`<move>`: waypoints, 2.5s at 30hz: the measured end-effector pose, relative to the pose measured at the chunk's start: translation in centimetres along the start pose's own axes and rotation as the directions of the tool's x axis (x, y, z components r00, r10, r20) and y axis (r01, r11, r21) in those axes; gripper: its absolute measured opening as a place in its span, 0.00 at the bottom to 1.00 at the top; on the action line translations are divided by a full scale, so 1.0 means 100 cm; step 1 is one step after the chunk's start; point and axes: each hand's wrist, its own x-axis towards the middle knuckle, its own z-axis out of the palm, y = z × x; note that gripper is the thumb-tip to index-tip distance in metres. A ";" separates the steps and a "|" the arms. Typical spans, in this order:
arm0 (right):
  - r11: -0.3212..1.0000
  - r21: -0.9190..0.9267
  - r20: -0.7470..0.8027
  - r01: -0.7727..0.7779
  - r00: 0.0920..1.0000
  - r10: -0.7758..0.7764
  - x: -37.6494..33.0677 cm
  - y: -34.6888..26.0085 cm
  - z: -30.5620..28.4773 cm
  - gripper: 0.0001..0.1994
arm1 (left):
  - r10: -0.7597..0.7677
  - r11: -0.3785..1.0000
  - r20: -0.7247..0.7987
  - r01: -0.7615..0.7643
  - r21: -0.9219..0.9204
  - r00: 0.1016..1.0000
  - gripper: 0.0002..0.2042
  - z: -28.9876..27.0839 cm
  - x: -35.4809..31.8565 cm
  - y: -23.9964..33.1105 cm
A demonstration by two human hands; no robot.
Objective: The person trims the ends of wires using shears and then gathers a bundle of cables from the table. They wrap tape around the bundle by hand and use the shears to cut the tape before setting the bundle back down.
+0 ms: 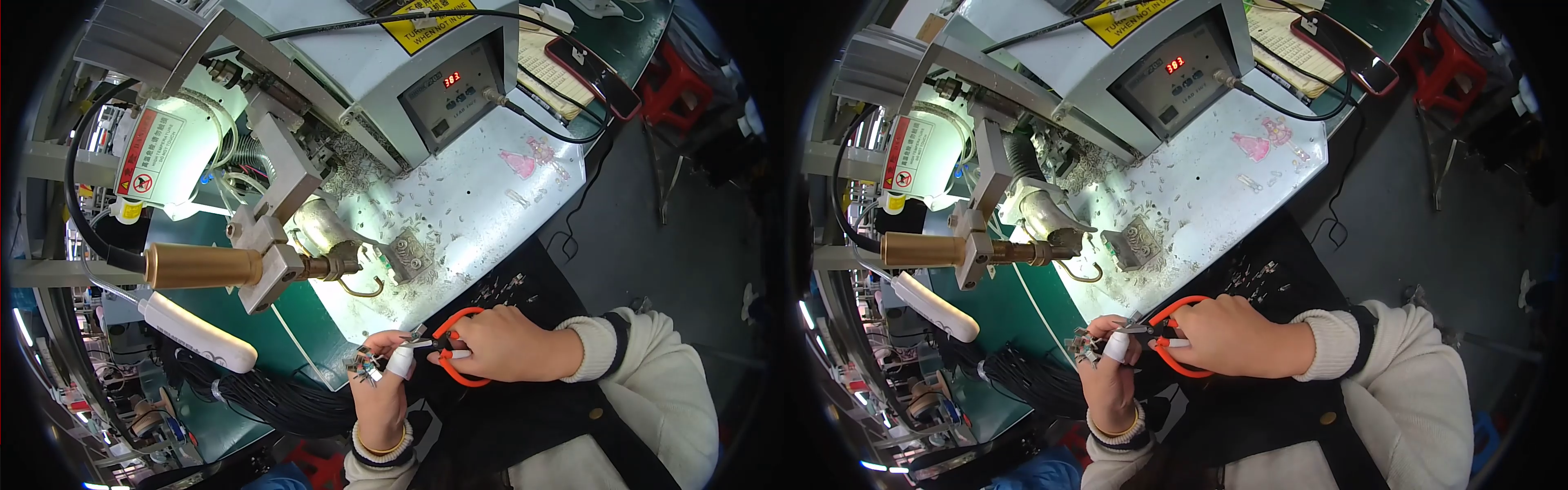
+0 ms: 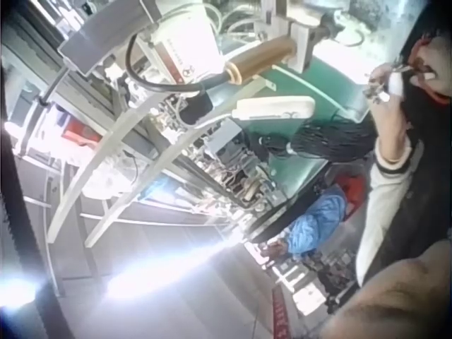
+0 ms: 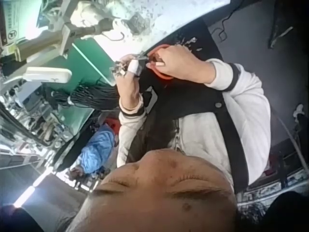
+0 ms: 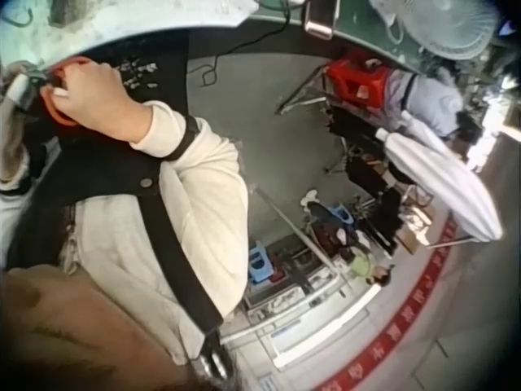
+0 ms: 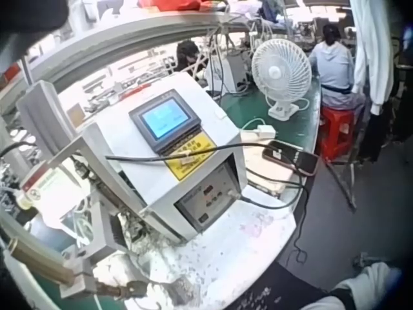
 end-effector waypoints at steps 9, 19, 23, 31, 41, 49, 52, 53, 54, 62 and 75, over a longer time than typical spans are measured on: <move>0.877 0.476 -0.128 0.059 0.992 0.002 0.023 0.013 -0.008 0.12 | -0.158 0.971 0.121 0.176 -0.161 0.980 0.05 -0.010 0.048 0.007; 0.735 0.677 -0.039 -0.043 0.995 0.094 0.092 0.014 -0.024 0.09 | -0.128 0.992 0.088 0.129 -0.007 0.988 0.06 -0.010 0.079 0.014; 0.744 0.667 -0.030 -0.039 0.996 0.079 0.093 0.011 -0.028 0.09 | -0.149 0.989 0.094 0.146 0.031 0.984 0.07 -0.017 0.085 0.017; 0.815 0.578 -0.071 -0.048 0.992 0.108 0.090 0.008 -0.028 0.10 | -0.110 0.994 0.038 0.109 0.021 0.993 0.08 -0.016 0.082 0.014; 0.865 0.496 -0.198 0.073 0.980 0.031 0.090 0.015 -0.016 0.12 | -0.054 0.997 0.026 0.052 0.057 0.998 0.08 -0.018 0.078 0.012; 0.728 0.685 -0.082 0.019 0.995 0.051 0.062 0.008 -0.026 0.13 | -0.083 0.988 0.116 0.097 -0.123 0.990 0.06 -0.011 0.047 0.013; 0.967 0.116 -0.399 0.228 0.902 -0.165 0.053 0.020 -0.026 0.13 | -0.027 0.998 -0.064 0.030 0.047 0.998 0.07 0.008 0.027 0.010; 0.967 0.112 -0.400 0.230 0.901 -0.167 0.049 0.016 -0.026 0.13 | -0.023 0.999 -0.062 0.026 0.046 0.998 0.07 0.009 0.023 0.007; 0.959 -0.015 -0.448 0.284 0.855 -0.260 0.042 0.007 -0.027 0.12 | 0.025 0.991 -0.040 -0.020 0.132 0.999 0.07 0.007 0.019 0.003; 0.922 0.106 -0.231 0.372 0.911 -0.341 0.026 -0.005 -0.021 0.09 | 0.130 0.969 0.003 -0.128 0.211 0.991 0.08 0.008 -0.002 -0.016; 0.839 -0.091 -0.226 0.536 0.810 -0.541 0.026 0.012 -0.004 0.08 | -0.056 0.987 0.054 0.063 -0.147 0.997 0.08 -0.005 -0.002 -0.002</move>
